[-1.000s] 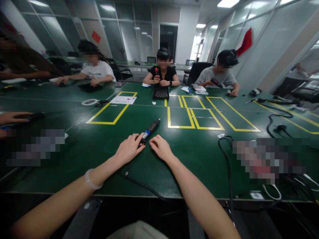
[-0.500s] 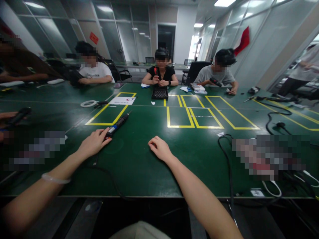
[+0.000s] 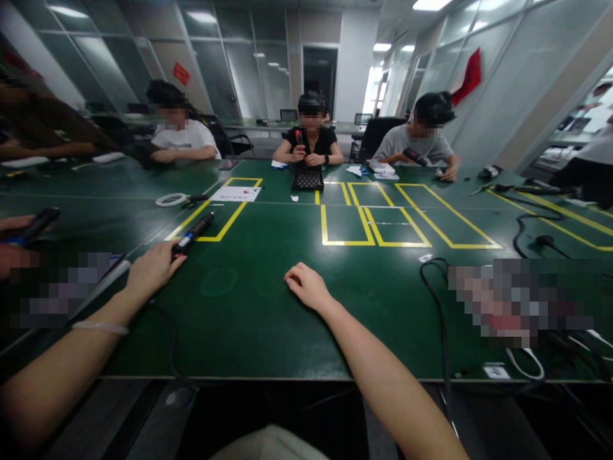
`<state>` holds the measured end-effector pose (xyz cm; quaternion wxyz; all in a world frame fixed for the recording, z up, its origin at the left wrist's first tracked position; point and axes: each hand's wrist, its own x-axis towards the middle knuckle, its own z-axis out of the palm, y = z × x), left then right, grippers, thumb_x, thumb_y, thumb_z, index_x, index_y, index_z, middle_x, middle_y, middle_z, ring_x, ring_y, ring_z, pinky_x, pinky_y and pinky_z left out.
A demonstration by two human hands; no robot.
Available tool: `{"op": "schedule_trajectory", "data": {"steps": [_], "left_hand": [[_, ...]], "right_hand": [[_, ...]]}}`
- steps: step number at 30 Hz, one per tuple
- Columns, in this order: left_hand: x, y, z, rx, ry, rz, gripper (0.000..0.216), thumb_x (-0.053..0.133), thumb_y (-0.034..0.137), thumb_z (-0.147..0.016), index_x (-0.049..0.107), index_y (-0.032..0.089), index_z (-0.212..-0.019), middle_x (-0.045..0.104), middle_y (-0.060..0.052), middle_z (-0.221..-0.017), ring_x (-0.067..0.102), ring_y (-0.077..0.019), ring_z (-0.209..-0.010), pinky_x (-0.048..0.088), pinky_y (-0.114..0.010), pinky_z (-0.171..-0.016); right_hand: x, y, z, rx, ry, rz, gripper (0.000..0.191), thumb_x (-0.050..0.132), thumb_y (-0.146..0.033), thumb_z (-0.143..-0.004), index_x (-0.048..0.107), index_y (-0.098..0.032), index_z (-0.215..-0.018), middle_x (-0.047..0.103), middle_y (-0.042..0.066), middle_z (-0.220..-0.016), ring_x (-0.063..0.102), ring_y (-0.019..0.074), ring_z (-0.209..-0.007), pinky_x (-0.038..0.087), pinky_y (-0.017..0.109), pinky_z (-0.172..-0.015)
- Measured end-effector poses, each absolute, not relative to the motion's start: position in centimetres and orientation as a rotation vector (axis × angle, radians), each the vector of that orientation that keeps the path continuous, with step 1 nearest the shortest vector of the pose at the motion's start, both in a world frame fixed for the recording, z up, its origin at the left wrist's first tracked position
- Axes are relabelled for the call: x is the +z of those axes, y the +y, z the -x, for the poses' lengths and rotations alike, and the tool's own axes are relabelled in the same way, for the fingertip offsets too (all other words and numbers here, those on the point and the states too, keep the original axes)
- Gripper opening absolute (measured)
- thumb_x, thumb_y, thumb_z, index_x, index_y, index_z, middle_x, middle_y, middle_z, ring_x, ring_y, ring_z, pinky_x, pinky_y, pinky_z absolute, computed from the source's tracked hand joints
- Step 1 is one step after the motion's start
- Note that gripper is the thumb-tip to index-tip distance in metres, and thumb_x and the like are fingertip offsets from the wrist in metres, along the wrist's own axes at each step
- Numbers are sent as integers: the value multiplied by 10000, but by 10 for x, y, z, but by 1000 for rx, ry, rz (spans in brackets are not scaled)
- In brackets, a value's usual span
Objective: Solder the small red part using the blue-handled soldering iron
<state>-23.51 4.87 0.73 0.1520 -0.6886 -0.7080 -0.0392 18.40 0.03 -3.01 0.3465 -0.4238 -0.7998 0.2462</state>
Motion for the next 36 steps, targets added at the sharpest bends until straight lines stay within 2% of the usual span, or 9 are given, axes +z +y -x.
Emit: {"op": "schedule_trajectory", "data": {"steps": [3, 7, 12, 18, 21, 25, 28, 32, 36], "left_hand": [[5, 45, 231, -98, -2027, 1955, 437, 377, 459, -956, 471, 105, -1195, 594, -152, -1106, 581, -288, -949, 441, -335, -752], [6, 43, 229, -56, -1993, 1948, 371, 381, 454, -954, 493, 127, -1089, 583, -132, -1084, 575, -269, -915, 428, -302, -696], [7, 44, 230, -41, -2046, 1952, 363, 413, 453, -939, 485, 127, -1084, 590, -131, -1106, 579, -262, -931, 417, -277, -676], [7, 47, 226, 42, -2098, 1817, 426, 264, 411, -988, 495, 71, -1100, 655, -147, -928, 628, -273, -769, 415, -300, -637], [10, 48, 221, 40, -2119, 1772, 406, 290, 392, -981, 518, 72, -1082, 669, -153, -938, 638, -290, -807, 438, -334, -692], [19, 45, 191, -158, -1981, 1777, 344, 354, 329, -957, 530, 81, -1119, 620, -187, -1181, 595, -315, -1033, 423, -395, -860], [27, 36, 145, -311, -2083, 2018, 365, 316, 377, -966, 559, 128, -1076, 676, -151, -1003, 641, -291, -900, 450, -366, -770], [29, 19, 71, -796, -2070, 2823, 340, 357, 445, -947, 570, 194, -1031, 664, -31, -829, 642, -182, -757, 468, -286, -722], [18, 3, 19, -1296, -2090, 3224, 436, 407, 437, -917, 529, 154, -1226, 520, 19, -713, 511, -124, -605, 464, -273, -633]], "right_hand": [[-30, 1, -184, 639, -2085, 1102, 100, 548, -186, -892, 648, -196, -890, 551, 12, -860, 514, 115, -718, 392, 232, -677], [-31, 1, -184, 634, -2090, 1099, 99, 550, -182, -888, 649, -194, -889, 551, 12, -861, 514, 114, -719, 393, 233, -684], [-29, -1, -185, 638, -2092, 1106, 103, 549, -178, -885, 651, -195, -884, 549, 11, -862, 509, 113, -710, 390, 232, -675], [-26, -2, -185, 643, -2097, 1108, 101, 554, -171, -876, 652, -194, -881, 544, 9, -854, 511, 112, -718, 390, 230, -680], [-25, -2, -185, 644, -2095, 1115, 97, 557, -174, -876, 651, -192, -876, 547, 10, -856, 514, 113, -721, 392, 230, -683], [-26, -1, -184, 630, -2109, 1120, 99, 556, -174, -877, 652, -194, -879, 553, 10, -868, 518, 112, -727, 392, 234, -698], [-27, 0, -184, 630, -2111, 1117, 99, 557, -173, -874, 653, -197, -878, 551, 7, -857, 517, 112, -721, 390, 232, -692], [-27, 0, -184, 638, -2088, 1100, 103, 547, -181, -876, 648, -195, -878, 562, 9, -841, 521, 117, -719, 398, 238, -690], [-26, -2, -183, 745, -1997, 1021, 142, 538, -200, -872, 605, -191, -996, 593, -4, -816, 519, 112, -678, 413, 239, -664]]}}
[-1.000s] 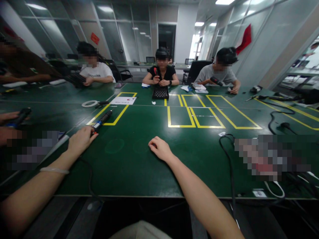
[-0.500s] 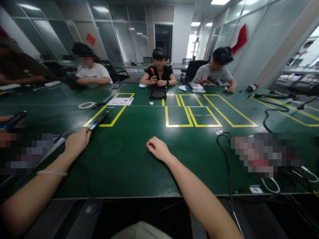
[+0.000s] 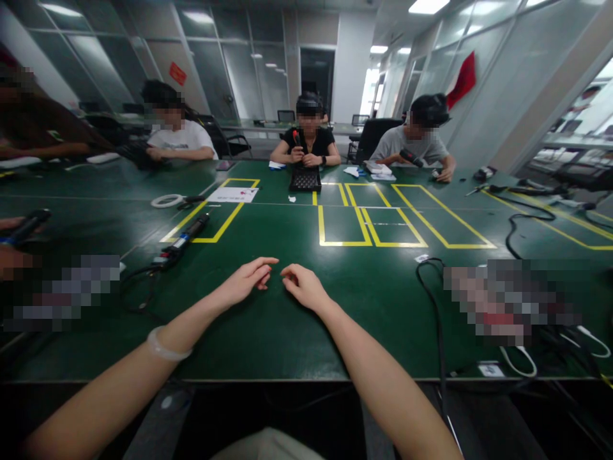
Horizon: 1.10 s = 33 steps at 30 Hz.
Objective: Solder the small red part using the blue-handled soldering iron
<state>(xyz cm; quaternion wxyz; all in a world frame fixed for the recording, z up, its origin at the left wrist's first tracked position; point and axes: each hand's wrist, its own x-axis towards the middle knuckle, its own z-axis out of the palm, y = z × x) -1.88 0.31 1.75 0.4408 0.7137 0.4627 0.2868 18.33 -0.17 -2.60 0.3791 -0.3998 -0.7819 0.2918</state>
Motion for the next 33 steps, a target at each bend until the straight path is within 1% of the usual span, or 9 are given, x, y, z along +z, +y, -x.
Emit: {"op": "schedule_trajectory", "data": {"steps": [3, 6, 11, 14, 18, 22, 27, 30, 33], "left_hand": [[7, -4, 6, 704, 1020, -1551, 574, 447, 441, -913, 377, 143, -1400, 396, 71, -626, 396, -94, -535, 440, -262, -602], [-2, -7, 6, 676, 937, -1496, 646, 466, 470, -916, 300, 152, -1453, 351, 85, -602, 346, -84, -511, 390, -247, -568], [-8, -7, 11, 686, 899, -1501, 661, 459, 508, -925, 286, 170, -1467, 354, 86, -589, 338, -80, -495, 349, -237, -536], [-8, -8, 10, 689, 901, -1498, 671, 464, 512, -923, 284, 168, -1471, 373, 84, -578, 351, -80, -486, 319, -223, -502], [-8, -7, 11, 703, 933, -1531, 654, 443, 524, -927, 321, 155, -1453, 424, 74, -553, 401, -89, -474, 315, -213, -474], [-7, -4, 13, 747, 998, -1585, 548, 413, 528, -931, 463, 157, -1331, 514, 27, -635, 491, -107, -531, 400, -225, -502], [-3, -6, 15, 825, 1025, -1888, 361, 648, 382, -807, 593, 214, -1122, 600, -46, -930, 580, -163, -788, 467, -249, -595], [0, -8, 15, 826, 1067, -1995, 209, 611, 323, -833, 623, 219, -1013, 624, -49, -920, 590, -176, -810, 458, -258, -608], [1, -8, 16, 829, 1097, -1986, 162, 590, 317, -848, 623, 210, -965, 641, -48, -899, 599, -178, -795, 460, -265, -621]], "right_hand": [[-23, -4, -181, 875, -1949, 920, 244, 566, -233, -854, 540, -188, -1092, 607, -7, -851, 528, 106, -667, 420, 227, -623], [-19, -7, -179, 902, -1969, 862, 221, 588, -230, -835, 546, -184, -1047, 617, 11, -903, 549, 111, -717, 433, 231, -642], [-19, -7, -178, 938, -1956, 898, 183, 611, -238, -832, 573, -181, -1001, 628, 12, -877, 559, 117, -729, 449, 250, -685], [-21, -6, -177, 967, -1960, 905, 188, 643, -238, -809, 583, -173, -976, 627, 2, -835, 554, 114, -700, 443, 241, -664], [-22, -7, -176, 965, -1957, 933, 117, 605, -274, -845, 612, -164, -886, 602, -10, -757, 528, 108, -657, 415, 229, -633], [-23, -4, -177, 999, -1897, 1009, 187, 565, -341, -875, 610, -160, -861, 586, -19, -712, 503, 103, -621, 386, 221, -602], [-27, 3, -182, 1022, -1824, 1114, 221, 558, -362, -864, 601, -156, -797, 558, -26, -659, 483, 103, -596, 363, 217, -574], [-29, 4, -182, 1029, -1852, 1086, 223, 547, -361, -868, 603, -160, -788, 564, -22, -672, 489, 105, -613, 370, 219, -588], [-30, 4, -180, 1060, -1798, 1027, 192, 538, -348, -873, 599, -168, -894, 605, -4, -766, 539, 116, -681, 414, 231, -641]]}}
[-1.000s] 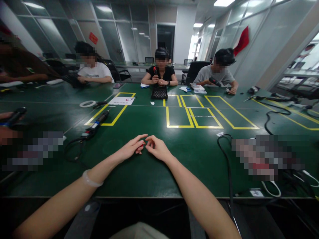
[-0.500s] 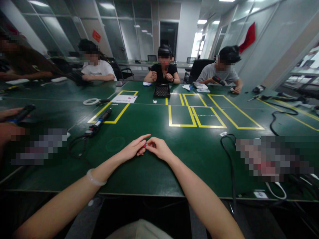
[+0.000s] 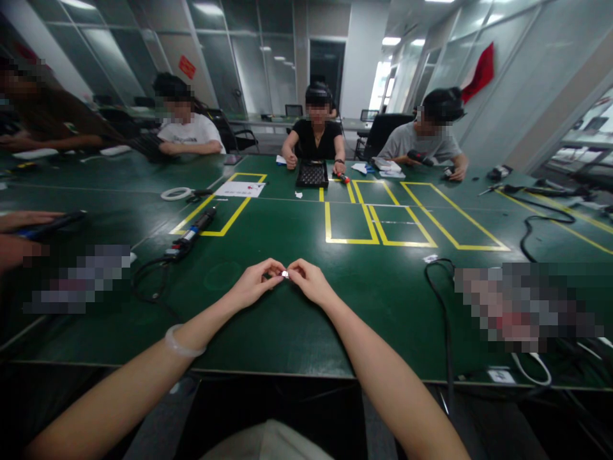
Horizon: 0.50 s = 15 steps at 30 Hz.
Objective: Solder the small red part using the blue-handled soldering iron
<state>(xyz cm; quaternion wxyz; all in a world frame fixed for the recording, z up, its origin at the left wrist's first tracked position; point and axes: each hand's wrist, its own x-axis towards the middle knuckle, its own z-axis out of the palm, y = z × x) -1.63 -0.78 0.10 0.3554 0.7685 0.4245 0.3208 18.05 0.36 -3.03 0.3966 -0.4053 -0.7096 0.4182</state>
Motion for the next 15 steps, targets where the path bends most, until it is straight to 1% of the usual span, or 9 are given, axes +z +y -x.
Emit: {"op": "schedule_trajectory", "data": {"steps": [3, 6, 11, 13, 15], "left_hand": [[0, -6, 18, 845, 1090, -1953, 183, 595, 338, -846, 619, 209, -974, 651, -48, -913, 607, -181, -791, 469, -270, -633], [-2, -5, 19, 849, 1083, -1936, 198, 595, 354, -847, 622, 210, -979, 655, -50, -912, 612, -183, -789, 475, -276, -641], [-4, -4, 20, 791, 1081, -1983, 205, 591, 365, -851, 626, 212, -983, 667, -62, -934, 617, -192, -815, 483, -291, -663], [-1, 1, 27, 738, 1075, -2022, 261, 564, 380, -868, 610, 205, -1057, 664, -68, -967, 623, -195, -850, 499, -307, -717], [4, 13, 45, 710, 1134, -2105, 351, 551, 401, -875, 571, 203, -1164, 652, -76, -1049, 624, -209, -945, 499, -340, -837]], "right_hand": [[-28, 2, -180, 1052, -1777, 982, 219, 586, -335, -843, 569, -178, -996, 618, 3, -828, 560, 118, -704, 434, 237, -654], [-25, -1, -180, 967, -1860, 973, 206, 624, -292, -811, 577, -179, -976, 614, 1, -826, 557, 117, -697, 427, 235, -638], [-21, -4, -180, 882, -1913, 985, 131, 616, -261, -823, 606, -174, -920, 610, 1, -805, 559, 116, -699, 427, 234, -644], [-21, -3, -181, 873, -1914, 1014, 121, 629, -247, -812, 608, -172, -904, 608, 0, -800, 553, 112, -684, 425, 231, -637], [-22, -2, -182, 878, -1915, 1055, 114, 637, -232, -801, 609, -172, -894, 605, -6, -782, 538, 106, -657, 420, 227, -627]]}}
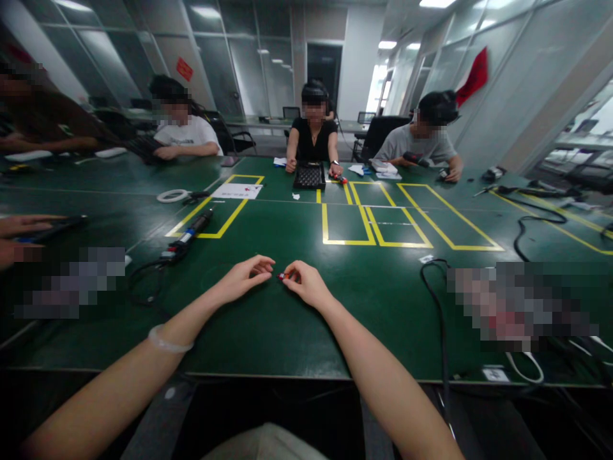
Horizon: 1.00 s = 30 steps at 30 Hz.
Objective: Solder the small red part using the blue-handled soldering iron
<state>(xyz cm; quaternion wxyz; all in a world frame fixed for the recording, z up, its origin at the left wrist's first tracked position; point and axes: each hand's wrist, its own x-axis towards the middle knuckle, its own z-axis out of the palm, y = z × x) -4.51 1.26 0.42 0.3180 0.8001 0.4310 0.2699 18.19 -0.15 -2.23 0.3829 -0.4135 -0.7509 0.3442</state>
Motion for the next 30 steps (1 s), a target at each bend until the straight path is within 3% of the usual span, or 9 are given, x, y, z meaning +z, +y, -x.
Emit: {"op": "schedule_trajectory", "data": {"steps": [4, 7, 10, 14, 17, 22, 30], "left_hand": [[18, 45, 114, 650, 1700, -2408, 499, 550, 432, -861, 505, 206, -1304, 526, -107, -1334, 466, -291, -1257, 356, -448, -1065], [22, 62, 180, 504, 2205, -2332, 664, 592, 438, -839, 410, 136, -1401, 382, -192, -1466, 362, -382, -1329, 321, -500, -1068], [16, 67, 233, 262, 2318, -2217, 806, 600, 497, -832, 305, 84, -1458, 306, -219, -1507, 381, -465, -1283, 377, -533, -979], [4, 64, 259, 165, 2264, -2151, 721, 532, 449, -888, 280, 95, -1464, 432, -192, -1422, 500, -409, -1174, 439, -456, -870], [1, 62, 252, 245, 2288, -2149, 707, 553, 472, -860, 353, 115, -1437, 481, -202, -1379, 522, -409, -1152, 457, -457, -838], [6, 52, 212, 250, 2337, -2107, 725, 513, 531, -834, 372, 177, -1451, 480, -239, -1360, 529, -424, -1144, 473, -492, -812], [9, 18, 139, 197, 2260, -2319, 661, 482, 479, -858, 342, 222, -1451, 516, -144, -1307, 545, -328, -1116, 511, -396, -784]], "right_hand": [[-25, 1, -184, 880, -1905, 1103, 111, 638, -216, -793, 611, -170, -890, 598, -14, -761, 523, 105, -643, 415, 226, -627], [-26, 1, -183, 872, -1923, 1099, 112, 635, -200, -792, 613, -170, -898, 600, -13, -766, 526, 106, -647, 415, 226, -631], [-26, 1, -181, 873, -1941, 1083, 108, 635, -194, -793, 612, -170, -896, 599, -15, -760, 532, 106, -644, 413, 226, -629], [-28, 1, -181, 853, -1948, 1097, 102, 639, -196, -795, 615, -169, -891, 600, -11, -768, 538, 109, -655, 410, 228, -626], [-29, 1, -182, 820, -1965, 1100, 108, 646, -202, -793, 618, -171, -893, 602, -6, -786, 540, 112, -674, 411, 232, -638], [-30, 0, -181, 812, -1989, 1090, 112, 641, -203, -800, 616, -170, -904, 606, -2, -804, 545, 113, -692, 414, 235, -652], [-29, -2, -179, 799, -1990, 1082, 119, 643, -202, -798, 610, -169, -907, 600, -1, -818, 542, 114, -707, 415, 234, -659]]}}
